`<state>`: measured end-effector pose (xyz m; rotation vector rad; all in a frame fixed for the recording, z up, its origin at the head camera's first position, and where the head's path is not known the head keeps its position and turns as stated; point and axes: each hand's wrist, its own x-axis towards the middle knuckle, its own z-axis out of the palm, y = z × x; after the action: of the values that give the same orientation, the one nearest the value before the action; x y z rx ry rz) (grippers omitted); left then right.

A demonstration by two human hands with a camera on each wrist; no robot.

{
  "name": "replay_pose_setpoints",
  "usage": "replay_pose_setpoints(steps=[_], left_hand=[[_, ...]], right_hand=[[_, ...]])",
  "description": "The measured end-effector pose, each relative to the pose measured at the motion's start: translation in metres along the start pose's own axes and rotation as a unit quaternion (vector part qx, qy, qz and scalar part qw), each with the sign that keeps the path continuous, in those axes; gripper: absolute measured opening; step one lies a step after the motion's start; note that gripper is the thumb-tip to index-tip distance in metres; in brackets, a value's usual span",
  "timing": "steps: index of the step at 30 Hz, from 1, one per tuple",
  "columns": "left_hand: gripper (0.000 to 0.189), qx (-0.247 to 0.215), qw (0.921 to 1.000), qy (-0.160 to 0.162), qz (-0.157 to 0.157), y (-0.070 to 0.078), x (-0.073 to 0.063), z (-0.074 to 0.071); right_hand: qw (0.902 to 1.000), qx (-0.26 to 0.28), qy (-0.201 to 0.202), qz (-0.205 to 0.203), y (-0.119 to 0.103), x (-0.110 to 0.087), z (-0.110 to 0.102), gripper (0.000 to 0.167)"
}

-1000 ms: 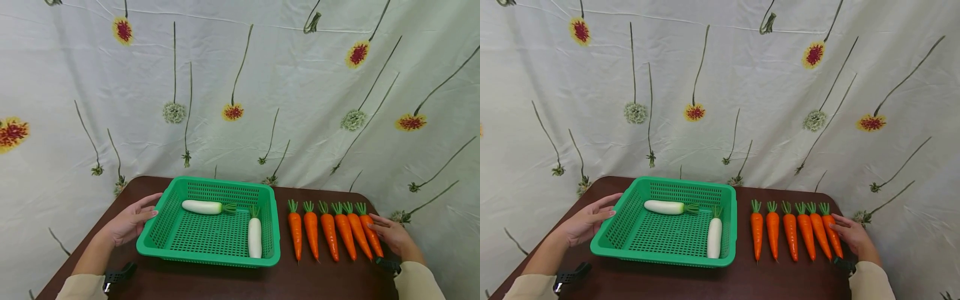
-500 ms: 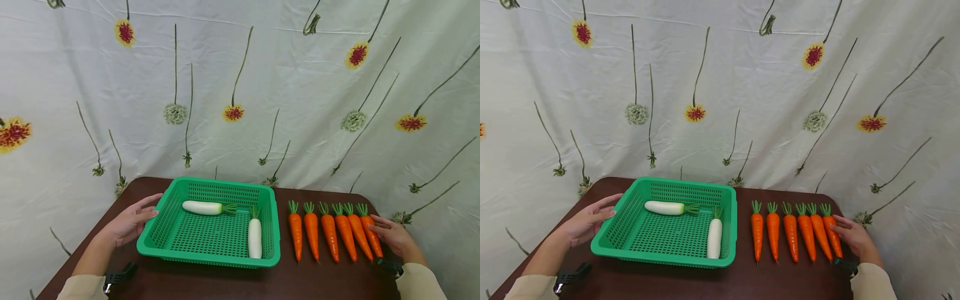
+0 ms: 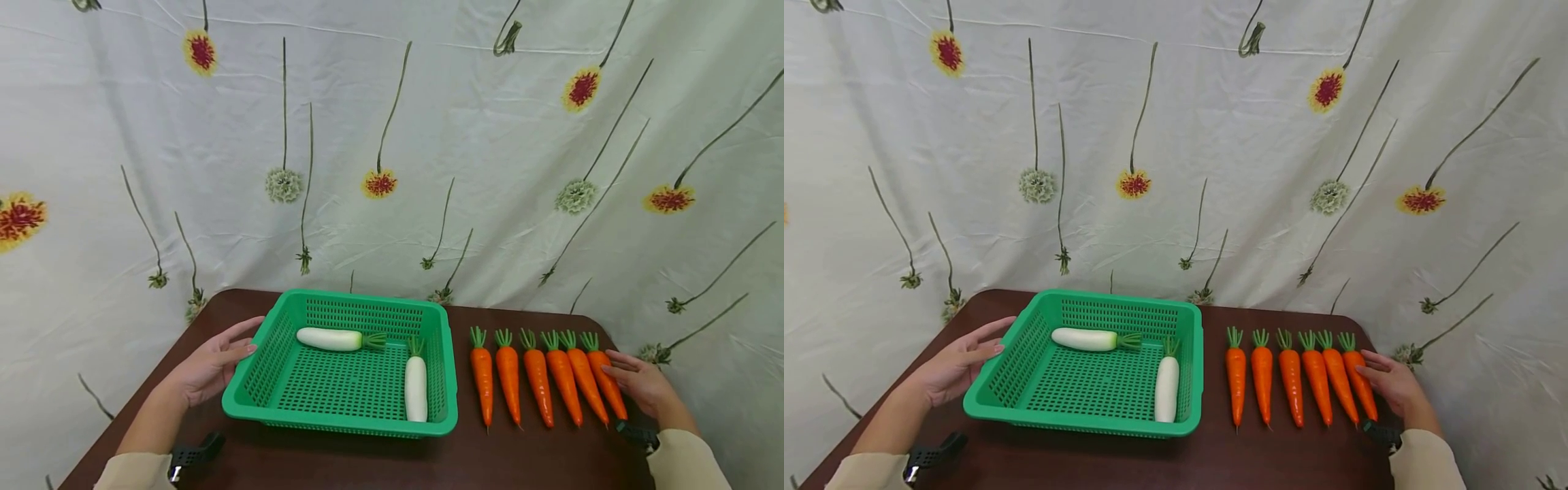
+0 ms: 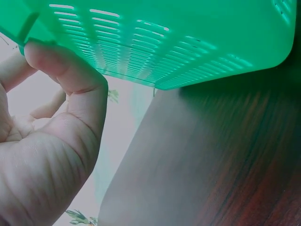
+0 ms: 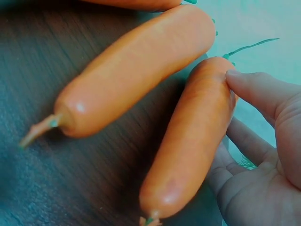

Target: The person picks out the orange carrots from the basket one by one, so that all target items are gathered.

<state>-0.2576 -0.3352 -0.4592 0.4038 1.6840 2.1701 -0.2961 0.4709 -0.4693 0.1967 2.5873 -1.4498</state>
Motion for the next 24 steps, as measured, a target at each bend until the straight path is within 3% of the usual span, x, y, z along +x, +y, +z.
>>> replay_pose_setpoints(steps=[8, 19, 22, 24], left_hand=[[0.060, -0.001, 1.0000, 0.003, -0.002, 0.000, 0.000, 0.000], [0.056, 0.060, 0.9976, 0.027, -0.022, 0.000, -0.001, -0.003], [0.059, 0.100, 0.9937, 0.045, -0.024, 0.001, 0.000, -0.006], [0.064, 0.160, 0.9834, 0.083, -0.024, 0.005, 0.002, -0.006]], right_hand=[[0.9997, -0.010, 0.020, 0.003, 0.000, -0.001, 0.002, 0.076], [0.9976, -0.043, 0.055, 0.004, -0.009, -0.008, 0.007, 0.080], [0.9960, -0.051, 0.073, 0.001, -0.015, -0.010, 0.010, 0.079], [0.9935, -0.060, 0.097, -0.002, -0.021, -0.009, 0.013, 0.077]])
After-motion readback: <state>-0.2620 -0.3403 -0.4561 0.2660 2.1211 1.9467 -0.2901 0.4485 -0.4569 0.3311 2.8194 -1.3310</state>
